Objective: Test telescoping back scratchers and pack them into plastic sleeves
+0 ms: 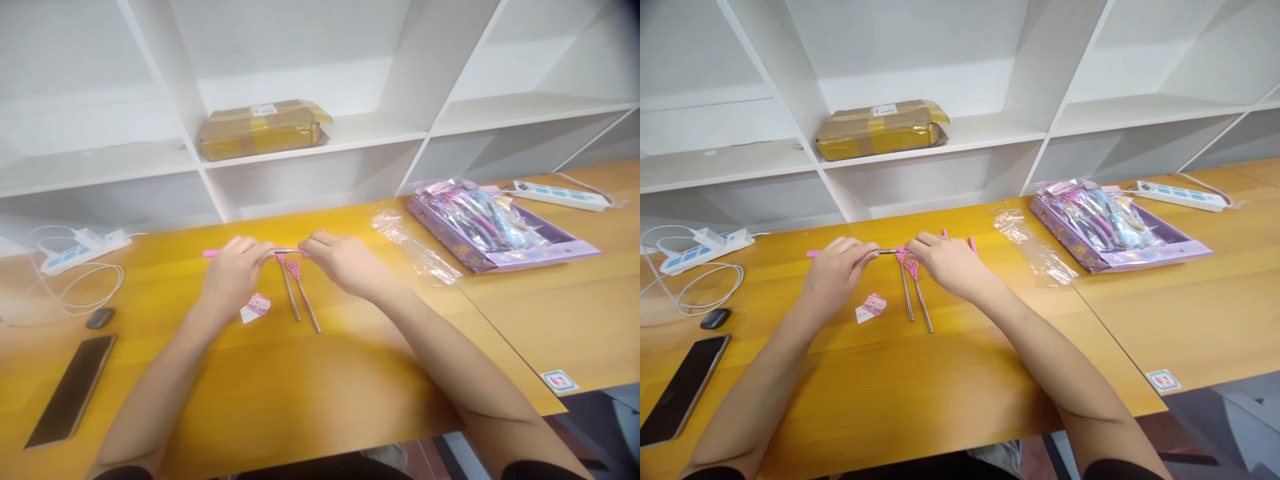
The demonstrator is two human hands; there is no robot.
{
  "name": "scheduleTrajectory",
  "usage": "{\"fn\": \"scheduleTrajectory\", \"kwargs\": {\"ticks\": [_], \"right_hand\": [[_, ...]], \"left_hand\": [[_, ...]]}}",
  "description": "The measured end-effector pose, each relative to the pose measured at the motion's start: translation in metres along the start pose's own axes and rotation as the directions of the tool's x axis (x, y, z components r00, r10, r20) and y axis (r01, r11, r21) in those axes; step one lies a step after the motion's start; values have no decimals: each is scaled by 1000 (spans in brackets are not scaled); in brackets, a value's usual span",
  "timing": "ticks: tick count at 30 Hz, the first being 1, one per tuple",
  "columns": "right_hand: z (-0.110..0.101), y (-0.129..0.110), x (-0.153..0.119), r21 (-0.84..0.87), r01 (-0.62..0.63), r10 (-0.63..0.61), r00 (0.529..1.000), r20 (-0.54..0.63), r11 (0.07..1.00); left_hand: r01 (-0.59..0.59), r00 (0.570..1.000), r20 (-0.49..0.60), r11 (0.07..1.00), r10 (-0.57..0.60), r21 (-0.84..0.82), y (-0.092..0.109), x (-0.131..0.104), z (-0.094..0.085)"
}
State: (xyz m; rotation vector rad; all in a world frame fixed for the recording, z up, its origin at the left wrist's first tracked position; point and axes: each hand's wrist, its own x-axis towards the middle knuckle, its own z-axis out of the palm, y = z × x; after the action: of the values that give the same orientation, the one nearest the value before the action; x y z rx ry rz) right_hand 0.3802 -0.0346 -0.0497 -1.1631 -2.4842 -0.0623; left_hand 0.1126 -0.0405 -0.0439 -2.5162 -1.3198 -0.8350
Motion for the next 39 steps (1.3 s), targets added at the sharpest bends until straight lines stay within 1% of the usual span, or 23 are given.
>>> {"fn": "scheduleTrajectory", "kwargs": {"ticks": [3, 5, 7, 9, 11, 13, 15, 17, 21, 24, 27, 30, 32, 33, 34, 35, 36, 37, 38, 39], "right_hand": [[-2, 0, 0, -3, 14, -14, 999, -34, 1000], [-1, 0, 0, 11, 44, -44, 998, -51, 999], [0, 1, 0, 35, 67, -64, 996, -66, 997], [0, 1, 0, 68, 61, -56, 996, -69, 996], [-3, 1, 0, 129, 25, -20, 999, -39, 991], [-9, 1, 0, 229, -15, 10, 1000, 25, 973], [-14, 0, 0, 335, -45, 18, 996, 85, 941], [-18, 0, 0, 406, -57, 12, 994, 111, 912], [-21, 2, -1, 422, -59, 17, 995, 101, 905], [-24, 5, -1, 395, -73, 46, 996, 79, 916], [-30, 12, 0, 341, -89, 82, 996, 34, 936], [-33, 34, -3, 212, -89, 98, 995, -34, 973], [-34, 61, -9, 65, -116, 125, 981, -146, 991], [-34, 78, -14, -12, -150, 144, 963, -226, 989], [-34, 97, -19, -72, -187, 159, 943, -291, 980], [-35, 116, -26, -105, -221, 172, 922, -346, 970], [-36, 135, -33, -114, -241, 181, 905, -386, 964], [-37, 152, -39, -106, -255, 191, 892, -410, 961], [-37, 166, -45, -84, -263, 207, 887, -413, 961], [-38, 177, -50, -45, -268, 229, 888, -398, 962]], "left_hand": [[-14, 1000, -19, 1000, 14, -4, 0, 1, -2], [-36, 999, -33, 999, 35, -15, -3, 1, -3], [-66, 996, -60, 998, 64, -19, -6, 3, -5], [-94, 991, -96, 995, 92, -14, -10, 4, -7], [-119, 986, -121, 993, 117, -5, -12, 5, -9], [-141, 982, -123, 990, 141, 2, -14, 6, -11], [-169, 977, -129, 986, 169, 5, -15, 7, -12], [-198, 970, -145, 980, 197, 13, -16, 8, -13], [-204, 964, -165, 977, 210, 56, -26, 8, -16], [-184, 959, -204, 979, 199, 90, -40, 10, -19], [-166, 943, -272, 978, 194, 125, -62, 12, -26], [-115, 934, -321, 983, 156, 143, -97, 9, -43], [-65, 929, -351, 985, 117, 157, -130, -1, -60], [-22, 926, -367, 985, 85, 172, -148, -9, -68], [20, 905, -421, 983, 60, 184, -166, -18, -77], [76, 875, -485, 981, 19, 176, -183, -28, -84], [129, 865, -500, 981, -38, 148, -198, -36, -90], [157, 864, -497, 980, -77, 121, -209, -44, -93], [165, 891, -442, 982, -108, 93, -217, -49, -95], [166, 894, -432, 983, -116, 78, -220, -52, -96]]}}
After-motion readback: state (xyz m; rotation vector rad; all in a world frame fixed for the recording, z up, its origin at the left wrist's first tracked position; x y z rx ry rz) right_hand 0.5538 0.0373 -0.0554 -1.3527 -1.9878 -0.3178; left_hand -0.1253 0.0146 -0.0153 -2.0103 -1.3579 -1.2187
